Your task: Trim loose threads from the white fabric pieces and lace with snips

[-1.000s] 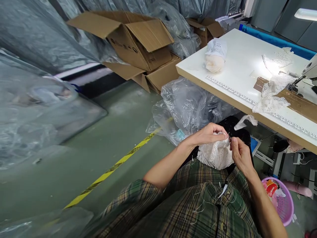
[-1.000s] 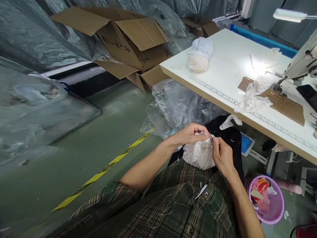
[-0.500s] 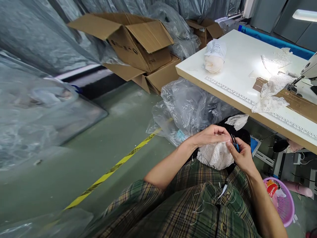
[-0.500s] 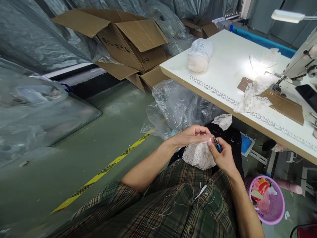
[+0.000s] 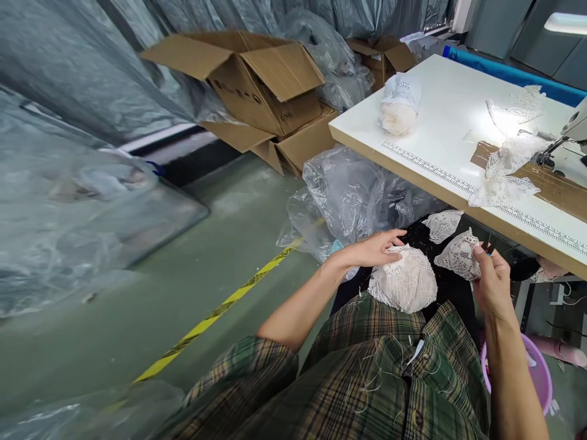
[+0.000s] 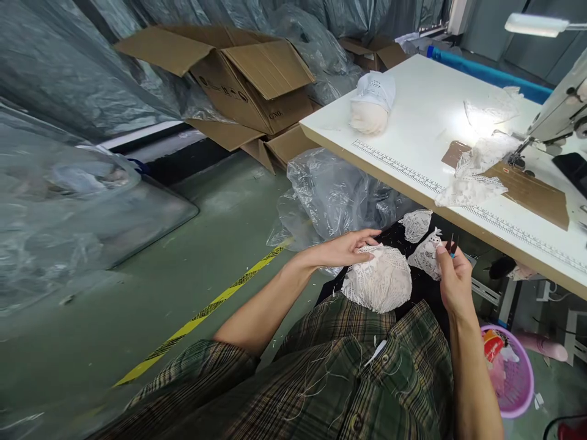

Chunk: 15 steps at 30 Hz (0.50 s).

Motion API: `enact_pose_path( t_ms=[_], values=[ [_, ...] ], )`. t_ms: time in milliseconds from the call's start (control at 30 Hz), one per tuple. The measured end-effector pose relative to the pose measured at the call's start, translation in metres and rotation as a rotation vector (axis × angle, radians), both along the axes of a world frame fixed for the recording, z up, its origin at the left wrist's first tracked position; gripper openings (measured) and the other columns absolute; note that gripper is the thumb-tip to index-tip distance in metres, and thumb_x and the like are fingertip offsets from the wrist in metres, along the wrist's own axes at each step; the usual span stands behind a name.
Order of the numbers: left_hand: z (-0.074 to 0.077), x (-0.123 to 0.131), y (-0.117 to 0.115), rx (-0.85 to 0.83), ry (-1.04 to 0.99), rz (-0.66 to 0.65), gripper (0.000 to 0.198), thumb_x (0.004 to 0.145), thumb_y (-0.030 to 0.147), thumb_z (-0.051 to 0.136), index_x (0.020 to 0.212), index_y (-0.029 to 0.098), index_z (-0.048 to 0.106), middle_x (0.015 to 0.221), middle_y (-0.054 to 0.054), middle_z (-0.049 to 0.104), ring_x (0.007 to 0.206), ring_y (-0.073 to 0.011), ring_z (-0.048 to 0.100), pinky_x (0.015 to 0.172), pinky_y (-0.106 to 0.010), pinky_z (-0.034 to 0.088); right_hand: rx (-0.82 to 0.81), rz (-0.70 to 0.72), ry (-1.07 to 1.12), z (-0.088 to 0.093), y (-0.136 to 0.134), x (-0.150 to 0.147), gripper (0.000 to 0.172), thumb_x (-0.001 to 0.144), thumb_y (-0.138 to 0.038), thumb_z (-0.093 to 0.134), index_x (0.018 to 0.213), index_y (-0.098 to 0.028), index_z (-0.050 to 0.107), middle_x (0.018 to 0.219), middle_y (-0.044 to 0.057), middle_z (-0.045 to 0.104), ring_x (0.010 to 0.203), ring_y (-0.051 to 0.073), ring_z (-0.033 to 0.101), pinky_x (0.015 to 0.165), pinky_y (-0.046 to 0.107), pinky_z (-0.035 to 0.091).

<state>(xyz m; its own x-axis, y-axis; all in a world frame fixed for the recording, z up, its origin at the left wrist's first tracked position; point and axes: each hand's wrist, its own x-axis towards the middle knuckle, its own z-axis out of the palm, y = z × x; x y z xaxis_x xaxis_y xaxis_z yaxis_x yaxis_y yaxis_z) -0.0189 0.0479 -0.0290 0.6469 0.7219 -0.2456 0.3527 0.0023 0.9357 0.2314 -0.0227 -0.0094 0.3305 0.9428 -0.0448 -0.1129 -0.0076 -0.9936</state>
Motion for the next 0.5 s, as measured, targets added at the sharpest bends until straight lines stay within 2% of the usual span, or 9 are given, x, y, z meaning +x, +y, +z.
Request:
enact_pose_path(
  t_ms=[67,167,267,400,500],
  values=[
    [0.002,0.000,0.000,0.042,0.009,-0.017,0.057,0.079,0.029,0.068,0.134,0.016,0.056,0.119,-0.013,0.069,0.098,-0.0181,0.065,0.081,-0.030,0.052,0.026,0.014,-0.086,-0.002,0.006,-0.003,0.040,0.074,-0.060,0.070,0.081,-0.020,0.064,0.066,-0.004,0.055,0.059,0.011,0.046,0.058,0.024,0.040],
    [0.009,0.001,0.001,0.148,0.065,-0.002,0.033,0.078,0.033,0.069,0.107,0.017,0.072,0.103,-0.009,0.074,0.089,-0.0176,0.066,0.074,-0.026,0.050,0.055,0.043,-0.192,-0.001,0.012,-0.007,0.042,0.078,-0.062,0.066,0.079,-0.020,0.060,0.063,-0.006,0.046,0.057,0.010,0.037,0.054,0.023,0.035],
    [0.022,0.005,-0.002,0.171,0.057,-0.015,0.020,0.081,0.034,0.066,0.087,0.017,0.075,0.084,-0.005,0.075,0.076,-0.0145,0.065,0.066,-0.024,0.046,0.065,0.053,-0.247,0.000,0.018,-0.012,0.042,0.079,-0.061,0.065,0.084,-0.020,0.058,0.063,-0.006,0.044,0.056,0.010,0.036,0.054,0.024,0.034],
    [0.048,0.010,-0.012,0.107,-0.091,-0.132,0.020,0.085,0.034,0.063,0.083,0.016,0.072,0.080,-0.003,0.071,0.071,-0.0118,0.061,0.066,-0.023,0.046,0.072,0.104,-0.297,0.000,0.020,-0.029,0.042,0.081,-0.061,0.062,0.085,-0.020,0.060,0.069,-0.003,0.051,0.062,0.012,0.043,0.059,0.025,0.039],
    [0.064,0.015,-0.020,0.267,-0.104,-0.055,0.019,0.086,0.035,0.062,0.083,0.017,0.070,0.090,-0.005,0.066,0.080,-0.0135,0.061,0.074,-0.027,0.048,0.037,0.301,-0.262,0.002,0.013,-0.045,0.044,0.080,-0.063,0.062,0.079,-0.019,0.065,0.070,0.000,0.057,0.063,0.013,0.047,0.059,0.025,0.042]
  ],
)
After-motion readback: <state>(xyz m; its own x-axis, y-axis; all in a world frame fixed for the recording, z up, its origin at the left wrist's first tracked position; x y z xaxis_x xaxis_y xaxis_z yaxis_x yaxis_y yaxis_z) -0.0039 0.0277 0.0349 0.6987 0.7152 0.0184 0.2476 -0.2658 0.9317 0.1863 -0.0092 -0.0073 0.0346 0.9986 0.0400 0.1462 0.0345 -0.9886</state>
